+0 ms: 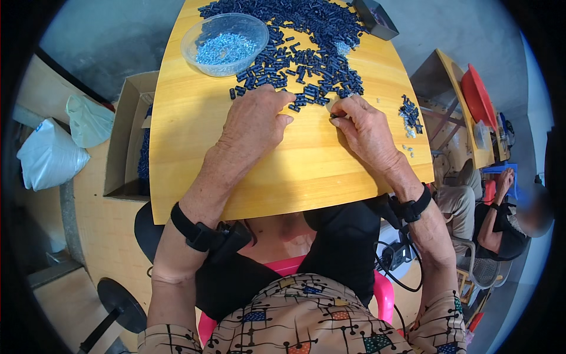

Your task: The recorder is sitting at a workbench and manually assembling small blue and black plastic components.

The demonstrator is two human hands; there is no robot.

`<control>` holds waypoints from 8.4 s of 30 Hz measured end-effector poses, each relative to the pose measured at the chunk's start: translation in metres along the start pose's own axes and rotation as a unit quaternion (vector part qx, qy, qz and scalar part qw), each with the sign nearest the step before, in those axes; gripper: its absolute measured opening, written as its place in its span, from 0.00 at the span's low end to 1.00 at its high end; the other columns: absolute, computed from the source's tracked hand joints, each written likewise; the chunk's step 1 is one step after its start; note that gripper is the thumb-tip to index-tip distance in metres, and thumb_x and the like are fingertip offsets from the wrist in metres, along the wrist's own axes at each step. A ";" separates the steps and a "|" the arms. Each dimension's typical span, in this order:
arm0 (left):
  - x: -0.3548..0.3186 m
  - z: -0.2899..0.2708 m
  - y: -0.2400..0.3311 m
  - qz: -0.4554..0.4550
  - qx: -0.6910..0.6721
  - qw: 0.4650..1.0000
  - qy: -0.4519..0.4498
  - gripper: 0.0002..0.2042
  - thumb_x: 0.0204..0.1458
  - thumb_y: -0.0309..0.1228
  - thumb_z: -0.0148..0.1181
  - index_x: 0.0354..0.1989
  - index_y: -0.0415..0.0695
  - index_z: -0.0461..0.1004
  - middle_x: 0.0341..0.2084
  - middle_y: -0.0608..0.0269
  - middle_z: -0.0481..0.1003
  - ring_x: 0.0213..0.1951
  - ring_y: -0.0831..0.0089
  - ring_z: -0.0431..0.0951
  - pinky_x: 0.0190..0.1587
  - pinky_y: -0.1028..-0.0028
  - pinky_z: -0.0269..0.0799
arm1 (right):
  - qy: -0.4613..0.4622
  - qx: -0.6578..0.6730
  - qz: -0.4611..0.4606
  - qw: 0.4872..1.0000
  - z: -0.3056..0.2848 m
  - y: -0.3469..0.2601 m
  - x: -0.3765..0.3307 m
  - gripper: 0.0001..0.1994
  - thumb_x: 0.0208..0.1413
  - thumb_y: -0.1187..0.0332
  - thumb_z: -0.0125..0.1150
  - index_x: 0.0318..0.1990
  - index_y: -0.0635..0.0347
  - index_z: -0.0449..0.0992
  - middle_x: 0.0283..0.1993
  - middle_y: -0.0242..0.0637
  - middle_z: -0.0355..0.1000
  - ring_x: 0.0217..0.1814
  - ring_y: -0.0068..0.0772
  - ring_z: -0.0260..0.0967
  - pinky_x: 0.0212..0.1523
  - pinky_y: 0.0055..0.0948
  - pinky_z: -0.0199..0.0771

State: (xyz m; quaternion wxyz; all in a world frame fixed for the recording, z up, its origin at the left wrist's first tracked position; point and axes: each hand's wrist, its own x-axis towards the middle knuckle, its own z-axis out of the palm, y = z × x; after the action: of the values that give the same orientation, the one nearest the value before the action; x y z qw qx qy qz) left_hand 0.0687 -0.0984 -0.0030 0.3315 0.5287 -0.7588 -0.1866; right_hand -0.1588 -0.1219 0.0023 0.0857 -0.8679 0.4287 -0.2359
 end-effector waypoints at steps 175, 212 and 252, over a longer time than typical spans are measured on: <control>-0.039 -0.014 0.067 -0.152 -0.664 0.714 -0.162 0.11 0.53 0.30 0.60 0.40 0.35 0.76 0.27 0.61 0.76 0.25 0.78 0.74 0.30 0.79 0.72 | 0.171 0.577 0.225 0.767 -0.046 -0.106 -0.056 0.08 0.52 0.78 0.61 0.41 0.67 0.77 0.28 0.32 0.74 0.25 0.17 0.67 0.25 0.15 0.66; -0.033 -0.020 0.086 -0.038 -0.501 0.847 -0.171 0.06 0.50 0.26 0.61 0.35 0.36 0.78 0.21 0.65 0.76 0.22 0.82 0.74 0.26 0.83 0.70 | 0.237 0.529 0.203 0.789 -0.043 -0.117 -0.080 0.07 0.54 0.77 0.60 0.40 0.67 0.74 0.29 0.31 0.73 0.24 0.16 0.68 0.24 0.14 0.68; -0.032 -0.005 0.076 -0.098 -0.389 0.890 -0.217 0.05 0.48 0.23 0.60 0.31 0.35 0.78 0.16 0.65 0.75 0.19 0.83 0.72 0.23 0.82 0.68 | 0.093 0.136 0.213 0.963 -0.005 -0.024 -0.033 0.05 0.45 0.73 0.62 0.31 0.61 0.80 0.27 0.44 0.76 0.29 0.42 0.75 0.34 0.34 0.74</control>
State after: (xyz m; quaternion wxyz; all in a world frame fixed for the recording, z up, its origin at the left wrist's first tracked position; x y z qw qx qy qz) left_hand 0.0276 -0.0399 0.0387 0.3175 0.3750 -0.6229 -0.6088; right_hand -0.1617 -0.0807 0.0039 0.2108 -0.7109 0.5740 -0.3473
